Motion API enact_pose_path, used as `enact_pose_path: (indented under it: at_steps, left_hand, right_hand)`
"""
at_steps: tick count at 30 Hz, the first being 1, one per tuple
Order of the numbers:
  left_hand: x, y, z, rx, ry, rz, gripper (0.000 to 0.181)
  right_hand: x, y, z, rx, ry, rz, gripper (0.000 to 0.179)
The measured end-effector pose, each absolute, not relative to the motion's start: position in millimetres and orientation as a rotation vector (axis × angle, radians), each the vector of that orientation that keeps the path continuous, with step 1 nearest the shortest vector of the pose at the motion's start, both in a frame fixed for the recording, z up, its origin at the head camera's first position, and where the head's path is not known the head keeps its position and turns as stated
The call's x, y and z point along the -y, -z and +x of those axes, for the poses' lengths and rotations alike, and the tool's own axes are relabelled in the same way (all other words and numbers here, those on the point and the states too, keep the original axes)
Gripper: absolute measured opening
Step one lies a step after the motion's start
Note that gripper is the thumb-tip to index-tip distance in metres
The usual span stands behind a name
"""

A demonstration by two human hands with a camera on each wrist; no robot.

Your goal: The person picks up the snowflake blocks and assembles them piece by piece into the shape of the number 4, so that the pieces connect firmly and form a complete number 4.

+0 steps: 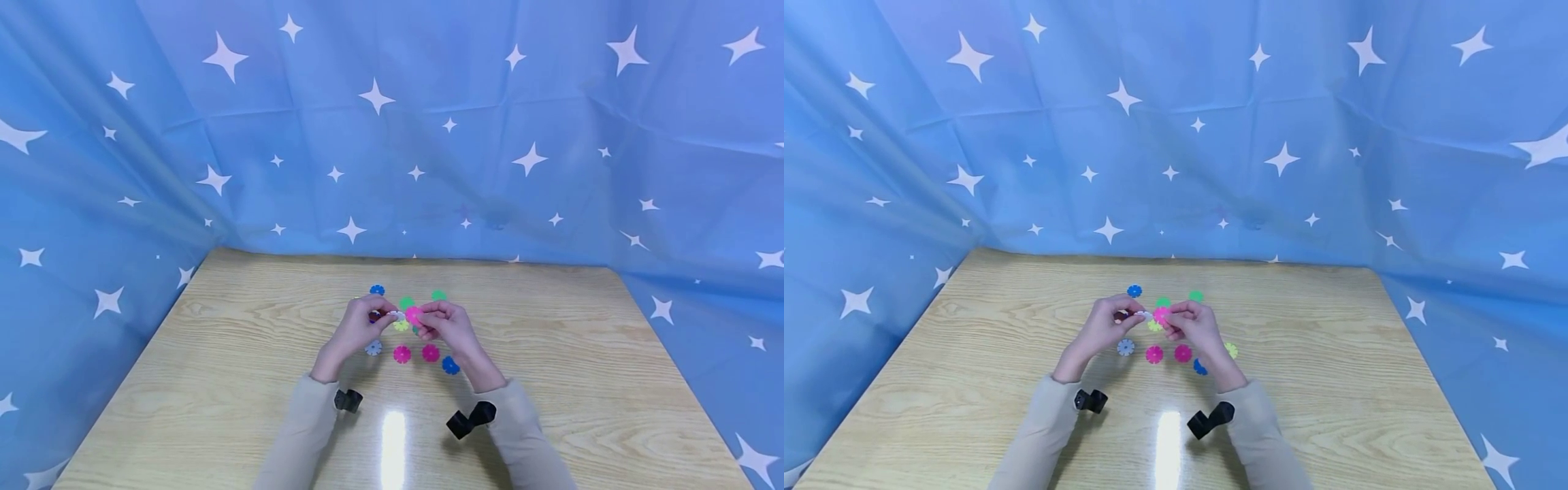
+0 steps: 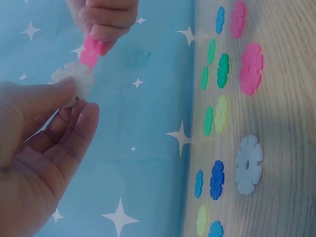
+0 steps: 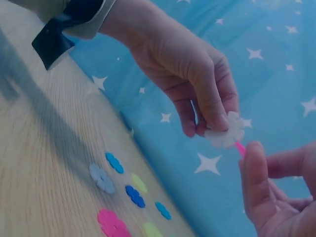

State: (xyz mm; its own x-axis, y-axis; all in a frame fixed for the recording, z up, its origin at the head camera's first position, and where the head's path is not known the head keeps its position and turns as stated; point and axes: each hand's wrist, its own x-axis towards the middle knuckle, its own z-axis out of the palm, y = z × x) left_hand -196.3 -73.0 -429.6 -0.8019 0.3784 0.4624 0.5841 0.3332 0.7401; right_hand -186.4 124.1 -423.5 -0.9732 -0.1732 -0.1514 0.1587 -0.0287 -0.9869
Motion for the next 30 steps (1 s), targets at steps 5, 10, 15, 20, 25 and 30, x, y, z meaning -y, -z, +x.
enact_pose_path:
  at_steps: [5,10,15,20,25,30]
  left_hand:
    - [72.0,429.2,-196.2,2.385,1.46,-0.863,0.004]
    - [70.1,429.7,-196.3,2.334,1.435,-0.887,0.003]
    - [69.1,431.4,-196.7,2.249,1.392,-0.949,0.003]
    - [65.5,433.6,-196.0,2.193,1.369,-0.968,0.003]
    - [65.4,435.0,-196.3,2.195,1.414,-0.941,0.002]
    - [69.7,435.7,-198.6,2.202,1.462,-0.866,0.003]
  right_hand:
    - [-120.1,422.9,-184.8,-1.955,2.148,0.018,0.024]
    - [-118.3,421.8,-184.4,-1.973,2.15,0.047,0.021]
    - [-113.9,420.0,-182.3,-2.003,2.179,0.076,0.015]
    - [-111.2,420.1,-180.0,-2.017,2.216,0.101,0.013]
    - [-116.3,420.6,-182.3,-2.034,2.163,0.027,0.015]
    - [-129.0,423.4,-186.5,-2.093,2.077,-0.075,0.027]
